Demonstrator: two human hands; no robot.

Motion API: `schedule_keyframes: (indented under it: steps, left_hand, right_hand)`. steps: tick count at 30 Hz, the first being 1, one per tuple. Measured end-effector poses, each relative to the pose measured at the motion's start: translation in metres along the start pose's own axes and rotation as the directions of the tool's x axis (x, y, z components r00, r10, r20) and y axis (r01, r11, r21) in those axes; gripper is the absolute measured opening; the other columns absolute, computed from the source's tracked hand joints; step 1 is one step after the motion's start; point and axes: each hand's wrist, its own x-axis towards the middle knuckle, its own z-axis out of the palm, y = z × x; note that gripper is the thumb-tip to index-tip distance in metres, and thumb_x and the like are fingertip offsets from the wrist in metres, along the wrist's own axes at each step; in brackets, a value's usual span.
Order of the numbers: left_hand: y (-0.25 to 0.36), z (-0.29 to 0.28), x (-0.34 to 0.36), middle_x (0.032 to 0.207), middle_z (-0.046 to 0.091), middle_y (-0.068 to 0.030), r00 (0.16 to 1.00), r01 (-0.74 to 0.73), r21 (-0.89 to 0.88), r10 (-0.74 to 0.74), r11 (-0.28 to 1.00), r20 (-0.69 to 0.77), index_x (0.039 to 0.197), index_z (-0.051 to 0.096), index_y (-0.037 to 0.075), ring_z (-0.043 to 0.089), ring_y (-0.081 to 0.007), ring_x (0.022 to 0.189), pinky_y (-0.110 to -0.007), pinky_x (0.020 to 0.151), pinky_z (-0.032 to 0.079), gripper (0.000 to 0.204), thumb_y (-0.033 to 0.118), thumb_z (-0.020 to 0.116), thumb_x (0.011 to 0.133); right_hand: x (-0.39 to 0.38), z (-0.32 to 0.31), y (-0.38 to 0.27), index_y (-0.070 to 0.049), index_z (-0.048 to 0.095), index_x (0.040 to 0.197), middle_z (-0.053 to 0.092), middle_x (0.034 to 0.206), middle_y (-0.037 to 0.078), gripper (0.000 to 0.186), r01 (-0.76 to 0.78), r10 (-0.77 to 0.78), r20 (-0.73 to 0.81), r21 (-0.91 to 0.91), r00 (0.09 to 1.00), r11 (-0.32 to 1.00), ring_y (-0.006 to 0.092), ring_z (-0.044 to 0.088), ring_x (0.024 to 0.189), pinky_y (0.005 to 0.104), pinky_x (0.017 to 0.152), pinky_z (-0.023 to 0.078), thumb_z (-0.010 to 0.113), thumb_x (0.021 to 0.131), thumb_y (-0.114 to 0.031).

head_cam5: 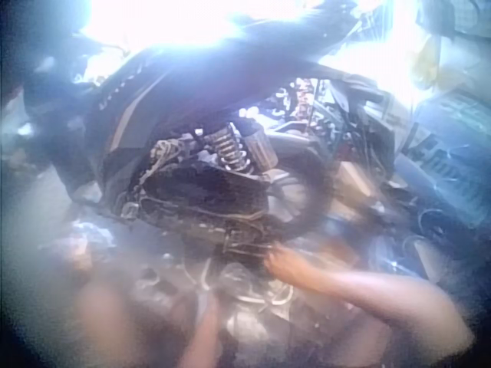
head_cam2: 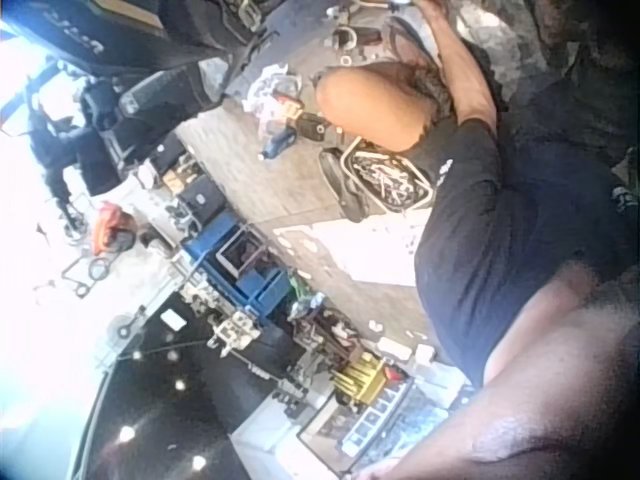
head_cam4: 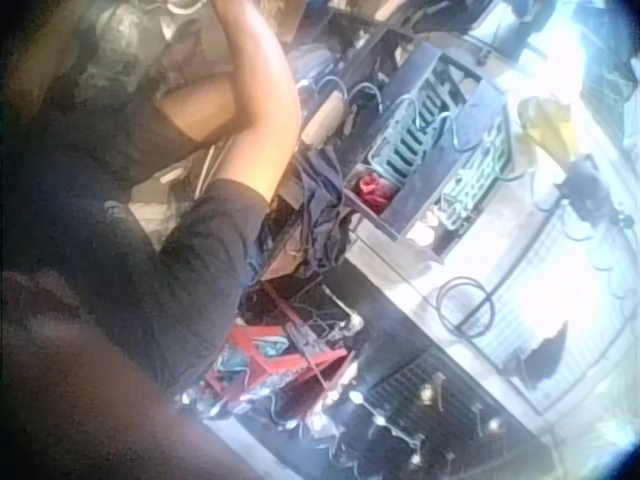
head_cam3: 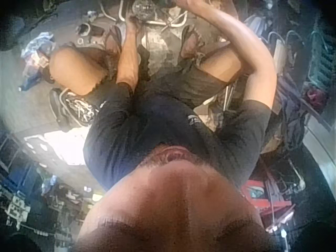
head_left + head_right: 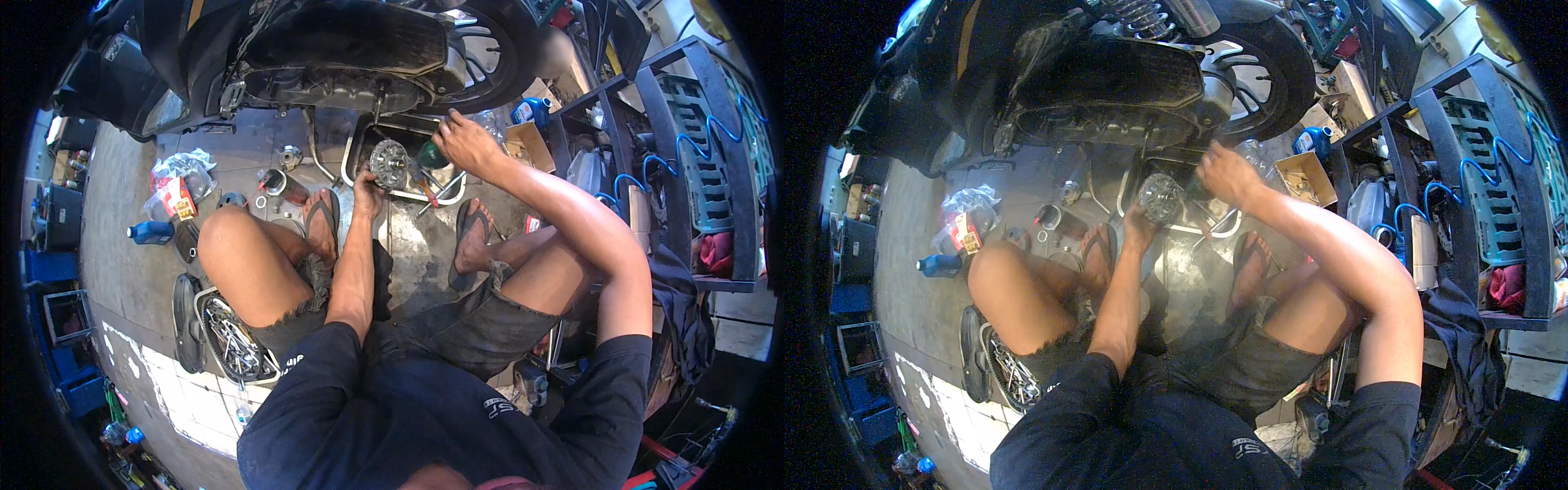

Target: The person cleans and reassembles parts of a motorcycle transmission, using a brush and liquid to clean the components before fitting a metal plate back onto the assembly.

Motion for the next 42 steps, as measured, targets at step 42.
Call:
schedule_keyframes:
  steps: [42]
  left_hand:
    - [-0.002, 0.007, -0.004, 0.107, 0.069, -0.0078, 0.993, -0.063, -0.055, 0.058, 0.996, -0.105, 0.104, 0.063, 0.008, 0.066, -0.0234, 0.098, -0.036, 0.079, 0.054, 0.029, 0.021, 0.050, 0.081]
  right_hand:
    - [0.005, -0.015, -0.010, -0.001, 0.067, 0.119, 0.067, 0.107, 0.009, 0.034, 0.034, -0.045, -0.078, -0.138, 0.996, 0.990, 0.0227, 0.064, 0.107, 0.0410, 0.117, 0.034, 0.054, 0.092, -0.017]
